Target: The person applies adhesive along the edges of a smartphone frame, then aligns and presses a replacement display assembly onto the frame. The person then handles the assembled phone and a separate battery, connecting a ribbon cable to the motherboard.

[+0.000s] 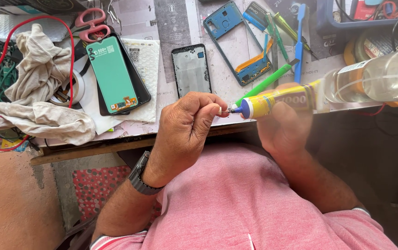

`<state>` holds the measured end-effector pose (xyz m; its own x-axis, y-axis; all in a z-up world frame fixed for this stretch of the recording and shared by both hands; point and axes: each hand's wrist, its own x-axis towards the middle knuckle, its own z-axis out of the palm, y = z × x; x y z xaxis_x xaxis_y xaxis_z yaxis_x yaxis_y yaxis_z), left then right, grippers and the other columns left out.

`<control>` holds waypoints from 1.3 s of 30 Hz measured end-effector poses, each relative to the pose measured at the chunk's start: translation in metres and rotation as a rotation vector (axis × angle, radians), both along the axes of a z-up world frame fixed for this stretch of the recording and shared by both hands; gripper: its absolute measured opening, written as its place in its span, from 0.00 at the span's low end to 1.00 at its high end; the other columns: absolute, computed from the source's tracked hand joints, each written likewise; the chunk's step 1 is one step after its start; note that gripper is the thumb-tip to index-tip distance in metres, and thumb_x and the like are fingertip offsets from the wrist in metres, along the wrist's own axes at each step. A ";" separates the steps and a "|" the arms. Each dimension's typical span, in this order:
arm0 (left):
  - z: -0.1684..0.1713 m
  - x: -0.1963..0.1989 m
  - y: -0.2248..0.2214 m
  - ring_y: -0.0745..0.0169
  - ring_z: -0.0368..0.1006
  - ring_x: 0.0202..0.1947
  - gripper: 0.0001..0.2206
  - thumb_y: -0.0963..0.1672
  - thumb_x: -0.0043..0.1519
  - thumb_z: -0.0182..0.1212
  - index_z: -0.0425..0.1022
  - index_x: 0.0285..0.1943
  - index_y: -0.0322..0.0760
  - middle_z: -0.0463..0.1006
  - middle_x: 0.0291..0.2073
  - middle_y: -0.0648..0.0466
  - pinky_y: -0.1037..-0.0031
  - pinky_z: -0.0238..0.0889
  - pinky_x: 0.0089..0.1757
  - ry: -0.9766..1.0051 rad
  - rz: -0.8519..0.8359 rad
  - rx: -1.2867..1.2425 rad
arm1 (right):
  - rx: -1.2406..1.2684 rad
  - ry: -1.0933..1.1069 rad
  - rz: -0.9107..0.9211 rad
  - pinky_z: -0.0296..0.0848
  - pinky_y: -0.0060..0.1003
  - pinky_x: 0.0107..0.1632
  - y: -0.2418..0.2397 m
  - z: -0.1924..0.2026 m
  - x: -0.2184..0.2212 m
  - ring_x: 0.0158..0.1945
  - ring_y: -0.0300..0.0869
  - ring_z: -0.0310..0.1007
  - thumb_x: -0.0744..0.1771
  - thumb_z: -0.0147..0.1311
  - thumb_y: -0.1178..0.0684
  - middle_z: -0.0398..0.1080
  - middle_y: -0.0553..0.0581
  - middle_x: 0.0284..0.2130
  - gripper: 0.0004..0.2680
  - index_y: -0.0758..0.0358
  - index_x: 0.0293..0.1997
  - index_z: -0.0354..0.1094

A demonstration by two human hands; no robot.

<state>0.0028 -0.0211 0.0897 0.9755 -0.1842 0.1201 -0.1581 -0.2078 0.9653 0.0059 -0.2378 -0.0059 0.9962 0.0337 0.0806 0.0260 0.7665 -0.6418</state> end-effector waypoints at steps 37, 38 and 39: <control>-0.048 -0.053 0.078 0.49 0.72 0.54 0.21 0.43 0.58 0.73 0.71 0.58 0.33 0.75 0.54 0.47 0.58 0.58 0.56 -0.406 0.346 0.504 | -2.277 -0.194 -0.193 0.73 0.55 0.44 -0.020 0.091 0.075 0.39 0.63 0.76 0.64 0.74 0.49 0.76 0.65 0.31 0.25 0.70 0.60 0.61; -0.048 -0.059 0.087 0.49 0.72 0.55 0.21 0.43 0.59 0.73 0.71 0.58 0.34 0.75 0.54 0.47 0.58 0.58 0.56 -0.381 0.385 0.505 | -2.302 -0.262 -0.246 0.73 0.54 0.46 -0.011 0.095 0.071 0.41 0.61 0.76 0.65 0.74 0.49 0.75 0.64 0.34 0.24 0.69 0.60 0.61; -0.049 -0.062 0.095 0.49 0.72 0.56 0.21 0.44 0.60 0.73 0.71 0.59 0.33 0.75 0.55 0.47 0.57 0.58 0.57 -0.372 0.426 0.524 | -2.316 -0.340 -0.299 0.73 0.52 0.47 -0.001 0.099 0.063 0.43 0.59 0.76 0.66 0.74 0.49 0.75 0.63 0.37 0.23 0.68 0.60 0.62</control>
